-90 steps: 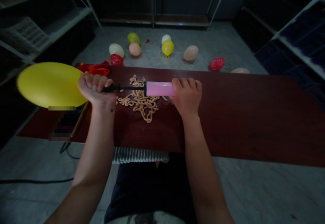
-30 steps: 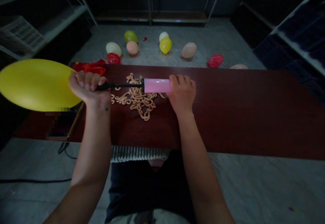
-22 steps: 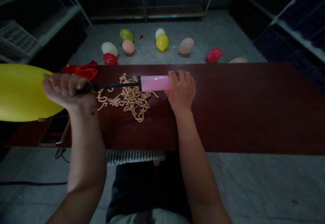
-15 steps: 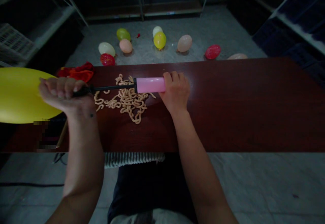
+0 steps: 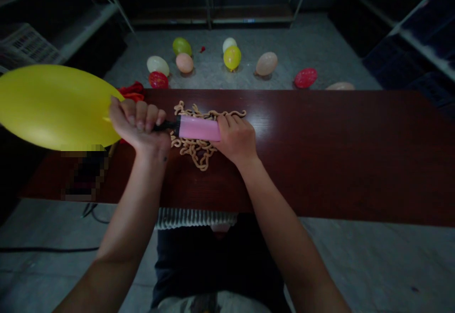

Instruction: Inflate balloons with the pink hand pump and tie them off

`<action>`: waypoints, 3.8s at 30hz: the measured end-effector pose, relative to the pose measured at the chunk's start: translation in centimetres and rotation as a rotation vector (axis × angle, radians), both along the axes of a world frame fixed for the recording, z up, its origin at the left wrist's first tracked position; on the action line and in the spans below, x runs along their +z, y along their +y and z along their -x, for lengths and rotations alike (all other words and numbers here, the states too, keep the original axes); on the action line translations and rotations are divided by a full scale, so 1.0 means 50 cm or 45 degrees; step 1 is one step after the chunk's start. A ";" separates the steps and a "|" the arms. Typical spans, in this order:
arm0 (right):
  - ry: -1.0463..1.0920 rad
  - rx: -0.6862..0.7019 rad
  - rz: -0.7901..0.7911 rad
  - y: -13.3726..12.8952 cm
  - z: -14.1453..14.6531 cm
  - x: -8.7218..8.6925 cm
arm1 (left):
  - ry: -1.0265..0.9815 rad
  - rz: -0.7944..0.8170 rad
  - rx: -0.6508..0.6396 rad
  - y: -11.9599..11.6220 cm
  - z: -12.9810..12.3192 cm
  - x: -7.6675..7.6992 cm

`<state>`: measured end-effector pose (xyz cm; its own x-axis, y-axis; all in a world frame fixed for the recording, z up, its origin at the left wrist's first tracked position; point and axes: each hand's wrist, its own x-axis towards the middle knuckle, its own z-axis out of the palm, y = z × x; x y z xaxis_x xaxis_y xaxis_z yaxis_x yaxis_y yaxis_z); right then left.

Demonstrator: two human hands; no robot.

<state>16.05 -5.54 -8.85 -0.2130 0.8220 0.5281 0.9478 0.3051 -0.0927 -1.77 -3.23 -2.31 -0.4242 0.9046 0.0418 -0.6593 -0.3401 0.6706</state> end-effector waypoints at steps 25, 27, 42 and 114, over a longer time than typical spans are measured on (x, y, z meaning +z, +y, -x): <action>-0.073 -0.224 -0.107 0.007 -0.051 0.014 | -0.044 -0.087 0.023 0.021 0.097 -0.009; -0.047 -0.255 -0.104 0.008 -0.063 0.014 | -0.124 -0.097 0.062 0.019 0.101 0.000; -0.050 -0.300 -0.081 -0.001 -0.100 0.019 | 0.011 -0.209 0.034 0.005 0.087 0.013; -0.095 0.061 -0.063 -0.006 -0.016 -0.006 | -0.248 -0.123 -0.152 -0.001 0.014 -0.013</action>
<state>16.83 -5.85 -9.13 -0.2919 0.7830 0.5492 0.9356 0.3530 -0.0061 -2.47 -3.26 -2.96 -0.3229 0.9446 0.0583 -0.8121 -0.3082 0.4954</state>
